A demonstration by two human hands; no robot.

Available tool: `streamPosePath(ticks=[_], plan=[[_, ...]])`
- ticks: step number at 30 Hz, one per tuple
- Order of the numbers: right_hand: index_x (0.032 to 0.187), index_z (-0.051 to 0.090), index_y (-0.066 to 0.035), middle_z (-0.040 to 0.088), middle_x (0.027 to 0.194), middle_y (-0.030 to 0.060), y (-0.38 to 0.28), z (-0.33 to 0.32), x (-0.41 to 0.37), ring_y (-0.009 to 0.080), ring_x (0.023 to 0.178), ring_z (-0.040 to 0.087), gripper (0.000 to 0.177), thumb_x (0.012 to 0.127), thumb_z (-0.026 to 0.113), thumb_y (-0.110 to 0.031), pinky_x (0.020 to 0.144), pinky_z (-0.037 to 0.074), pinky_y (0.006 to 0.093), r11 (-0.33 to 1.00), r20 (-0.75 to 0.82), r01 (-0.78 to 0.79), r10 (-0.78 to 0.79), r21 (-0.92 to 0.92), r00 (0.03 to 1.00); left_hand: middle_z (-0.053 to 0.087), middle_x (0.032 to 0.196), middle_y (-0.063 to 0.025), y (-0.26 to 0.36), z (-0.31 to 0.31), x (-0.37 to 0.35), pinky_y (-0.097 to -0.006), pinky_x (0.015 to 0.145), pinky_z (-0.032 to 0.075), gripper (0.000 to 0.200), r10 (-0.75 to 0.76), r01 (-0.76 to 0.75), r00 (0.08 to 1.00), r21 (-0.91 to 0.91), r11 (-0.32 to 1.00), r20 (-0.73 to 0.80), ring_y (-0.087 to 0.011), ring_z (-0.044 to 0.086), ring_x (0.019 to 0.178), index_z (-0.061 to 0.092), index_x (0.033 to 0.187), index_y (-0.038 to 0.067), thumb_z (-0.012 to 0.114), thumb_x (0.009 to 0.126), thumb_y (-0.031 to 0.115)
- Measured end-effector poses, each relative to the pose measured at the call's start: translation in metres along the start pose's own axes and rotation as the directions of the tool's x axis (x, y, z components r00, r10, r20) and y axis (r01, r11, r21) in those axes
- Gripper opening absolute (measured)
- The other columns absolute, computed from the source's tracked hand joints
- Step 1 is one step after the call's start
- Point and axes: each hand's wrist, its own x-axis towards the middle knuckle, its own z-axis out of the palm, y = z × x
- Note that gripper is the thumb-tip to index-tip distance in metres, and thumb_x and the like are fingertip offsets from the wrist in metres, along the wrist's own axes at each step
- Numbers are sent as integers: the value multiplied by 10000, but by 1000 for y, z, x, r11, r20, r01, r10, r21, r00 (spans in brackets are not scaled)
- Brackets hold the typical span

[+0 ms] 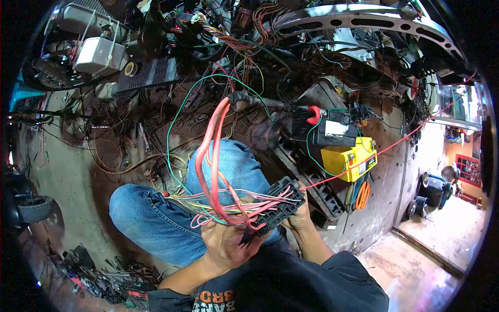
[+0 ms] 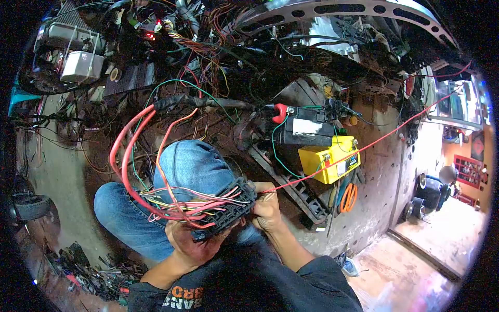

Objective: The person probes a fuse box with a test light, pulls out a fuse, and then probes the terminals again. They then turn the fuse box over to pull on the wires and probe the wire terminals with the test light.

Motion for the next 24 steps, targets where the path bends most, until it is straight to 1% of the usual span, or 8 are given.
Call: streamPosePath(ticks=[3,8,12,15,18,21,22,24], plan=[[1191,628,-47,708,1074,129,2,-1,-1,251,940,715,387,852,792,-137,850,606,415,1000,-11,21,-21,17,1000,756,984,-146,1,2,0,-408,734,588,589,-15,15,1000,-32,999,-12,-306,758,833,595,1147,20,936,737,270],[1170,649,-98,682,1087,133,2,-6,1,256,962,681,339,888,780,-233,868,595,430,996,30,24,-22,-81,999,760,993,-126,4,3,-1,-394,744,580,539,-64,64,998,-50,997,-3,-297,755,839,651,1131,47,941,724,247],[1157,664,-137,667,1070,145,2,-4,4,266,972,668,300,924,745,-308,851,592,434,998,54,26,-24,-51,998,764,994,-90,7,1,3,-384,750,557,471,-42,42,999,-11,999,15,-291,741,852,713,1092,86,942,708,235],[931,702,85,715,891,171,-2,21,10,214,591,679,221,731,701,-10,416,529,289,997,-177,34,-22,64,984,761,998,-90,7,1,0,-381,749,559,452,-71,71,996,13,997,45,-294,741,851,721,1079,85,938,708,225],[932,704,89,717,881,170,-1,21,11,211,585,677,234,720,683,-7,423,527,294,998,-197,57,-49,35,979,756,1004,-101,7,1,4,-391,748,560,471,-31,31,999,12,999,17,-301,740,849,697,1105,71,933,720,206],[955,702,104,717,841,165,-4,24,12,207,559,668,268,712,666,-3,427,524,294,998,-169,47,-40,36,985,744,1046,-108,-1,9,-2,-361,694,538,485,-52,48,997,-86,995,-53,-264,723,802,720,1122,87,893,695,240],[962,700,109,715,825,162,-7,26,11,207,548,664,278,711,662,-2,426,522,292,999,-158,34,-33,6,987,744,1045,-112,-1,7,-3,-379,720,539,526,-35,32,998,-49,998,-52,-283,724,810,715,1143,64,901,680,231],[978,688,90,709,829,146,-8,24,10,210,599,665,275,731,694,-31,505,533,305,1000,-138,3,-6,-23,990,747,1014,-135,-1,3,2,-404,716,558,605,2,-3,999,-13,1000,-36,-308,737,825,615,1179,42,933,703,237]])
